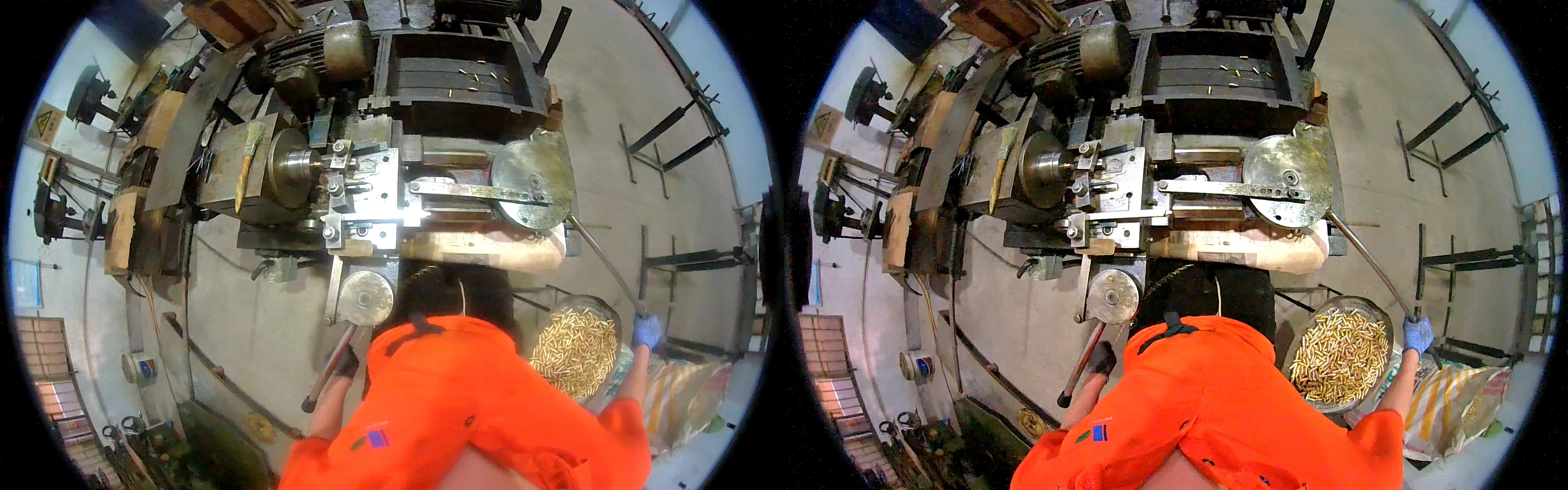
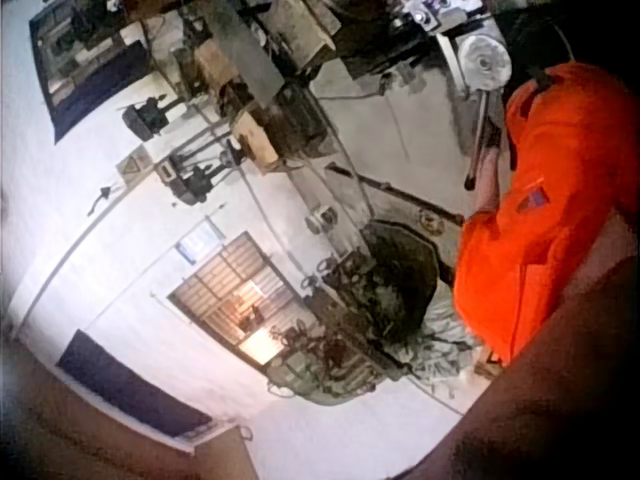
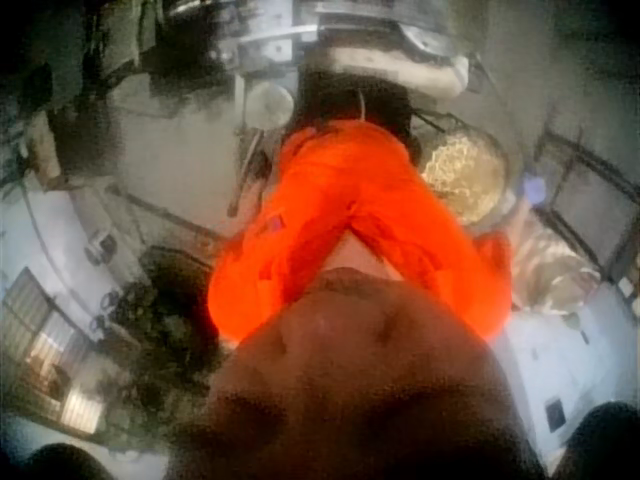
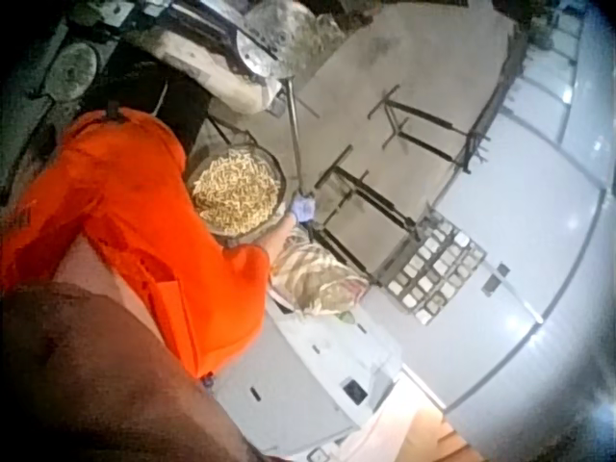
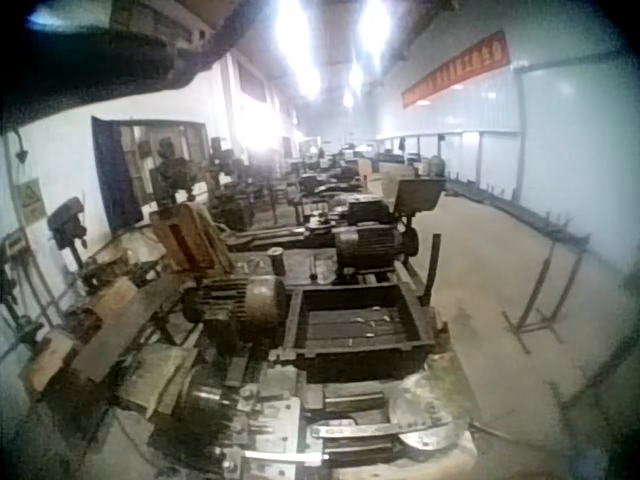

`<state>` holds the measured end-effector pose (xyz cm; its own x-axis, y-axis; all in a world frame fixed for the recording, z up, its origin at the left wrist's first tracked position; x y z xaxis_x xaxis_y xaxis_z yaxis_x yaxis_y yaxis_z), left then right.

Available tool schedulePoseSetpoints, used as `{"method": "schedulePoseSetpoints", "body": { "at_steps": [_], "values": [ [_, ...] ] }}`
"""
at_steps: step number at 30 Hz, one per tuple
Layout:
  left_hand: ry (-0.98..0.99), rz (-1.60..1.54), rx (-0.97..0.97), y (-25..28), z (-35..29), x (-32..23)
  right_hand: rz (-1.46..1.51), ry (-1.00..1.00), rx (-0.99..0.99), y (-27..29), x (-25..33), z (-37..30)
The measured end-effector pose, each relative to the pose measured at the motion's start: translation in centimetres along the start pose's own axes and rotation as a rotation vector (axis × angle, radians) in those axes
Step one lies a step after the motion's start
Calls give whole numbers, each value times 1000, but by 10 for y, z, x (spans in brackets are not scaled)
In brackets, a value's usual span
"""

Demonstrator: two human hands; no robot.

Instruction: The person operates a metal lathe in a workshop, wearing an orange shirt and blue gloves. They repeatedly insert small brass components into the machine, engage the mechanism with a lever, and collect the processed parts into a metal bowl.

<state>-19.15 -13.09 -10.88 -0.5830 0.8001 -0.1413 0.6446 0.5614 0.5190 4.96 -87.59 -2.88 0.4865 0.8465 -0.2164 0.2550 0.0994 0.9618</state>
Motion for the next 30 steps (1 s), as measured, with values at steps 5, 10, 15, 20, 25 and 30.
{"method": "schedulePoseSetpoints", "body": {
  "at_steps": [5,10,15,20,25,30],
  "values": [
    [174,71,81,-49,-16,43,25,-50,7,-10,-8,0],
    [177,74,19,-56,-14,47,-41,-57,-15,-15,-10,2],
    [37,-413,-223,-5,-34,-17,6,-81,-12,-12,-5,-7],
    [-135,-537,-170,3,-24,-20,22,-121,81,0,-3,-15],
    [-349,-415,139,69,-101,-57,3,-127,65,10,10,-30],
    [-737,-583,-41,129,-176,-82,37,-125,114,11,11,-30]
  ]
}}
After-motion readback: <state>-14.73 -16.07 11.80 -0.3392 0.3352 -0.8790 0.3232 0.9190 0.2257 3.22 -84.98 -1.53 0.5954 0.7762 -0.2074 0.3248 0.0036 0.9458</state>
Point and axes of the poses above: each hand's wrist, its own z-axis towards the middle knuckle, its own y-axis out of the back of the hand, x = y × z, the point moved 1 cm from there along z, towards the middle knuckle, and after that the axes turned 15 degrees about x, right-handed, at the moved point
